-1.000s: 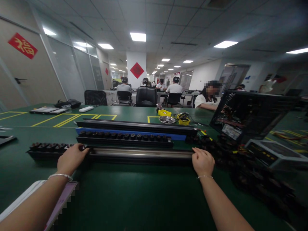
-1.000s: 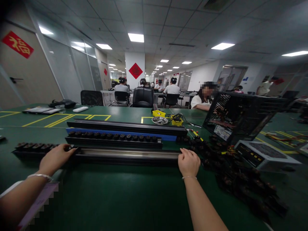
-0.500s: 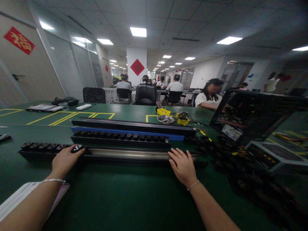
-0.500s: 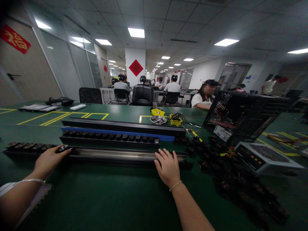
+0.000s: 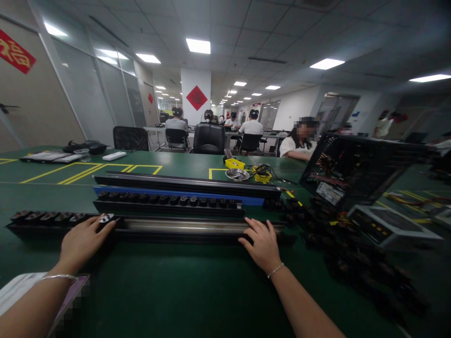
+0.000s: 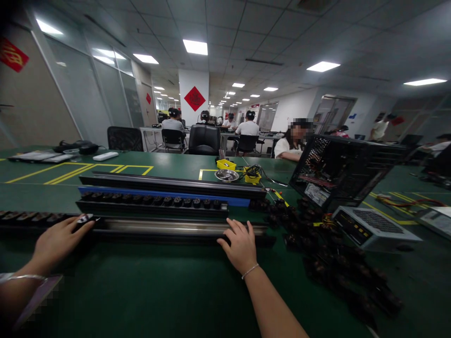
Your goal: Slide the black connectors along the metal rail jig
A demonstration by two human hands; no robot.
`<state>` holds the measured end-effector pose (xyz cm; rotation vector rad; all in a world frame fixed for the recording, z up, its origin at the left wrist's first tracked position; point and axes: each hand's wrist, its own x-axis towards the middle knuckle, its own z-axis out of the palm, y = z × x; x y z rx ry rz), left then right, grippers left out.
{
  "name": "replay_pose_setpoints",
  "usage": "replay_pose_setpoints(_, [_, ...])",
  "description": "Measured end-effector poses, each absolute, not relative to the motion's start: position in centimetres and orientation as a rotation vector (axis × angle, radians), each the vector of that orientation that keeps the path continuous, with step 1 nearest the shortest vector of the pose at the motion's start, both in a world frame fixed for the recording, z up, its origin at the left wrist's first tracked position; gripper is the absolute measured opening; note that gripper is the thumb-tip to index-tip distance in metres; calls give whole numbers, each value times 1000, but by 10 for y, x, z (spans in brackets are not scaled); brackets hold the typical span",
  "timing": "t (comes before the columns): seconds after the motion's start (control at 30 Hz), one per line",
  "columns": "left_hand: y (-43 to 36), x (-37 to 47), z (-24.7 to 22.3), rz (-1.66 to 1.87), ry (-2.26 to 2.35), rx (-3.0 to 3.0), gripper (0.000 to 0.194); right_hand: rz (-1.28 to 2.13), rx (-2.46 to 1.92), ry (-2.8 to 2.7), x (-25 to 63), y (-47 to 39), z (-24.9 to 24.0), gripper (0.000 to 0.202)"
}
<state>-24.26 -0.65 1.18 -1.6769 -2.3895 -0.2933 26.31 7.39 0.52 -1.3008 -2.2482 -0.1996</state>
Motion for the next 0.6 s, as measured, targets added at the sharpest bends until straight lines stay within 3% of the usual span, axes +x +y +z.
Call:
replay_pose_setpoints(0.13, [-7,-251,5,60,-2261,-1713,58,-202,-1294,-2248,263,72,7,25])
replay_pose_setpoints(0.3, [-7,-259,9,118,-2247,-1815,67,-209,-1288,-2239,263,72,8,26])
replay_pose_setpoints(0.6, [-4,-276,4,56,-2191,-1935,54,-200,-1319,-2250,262,72,8,23])
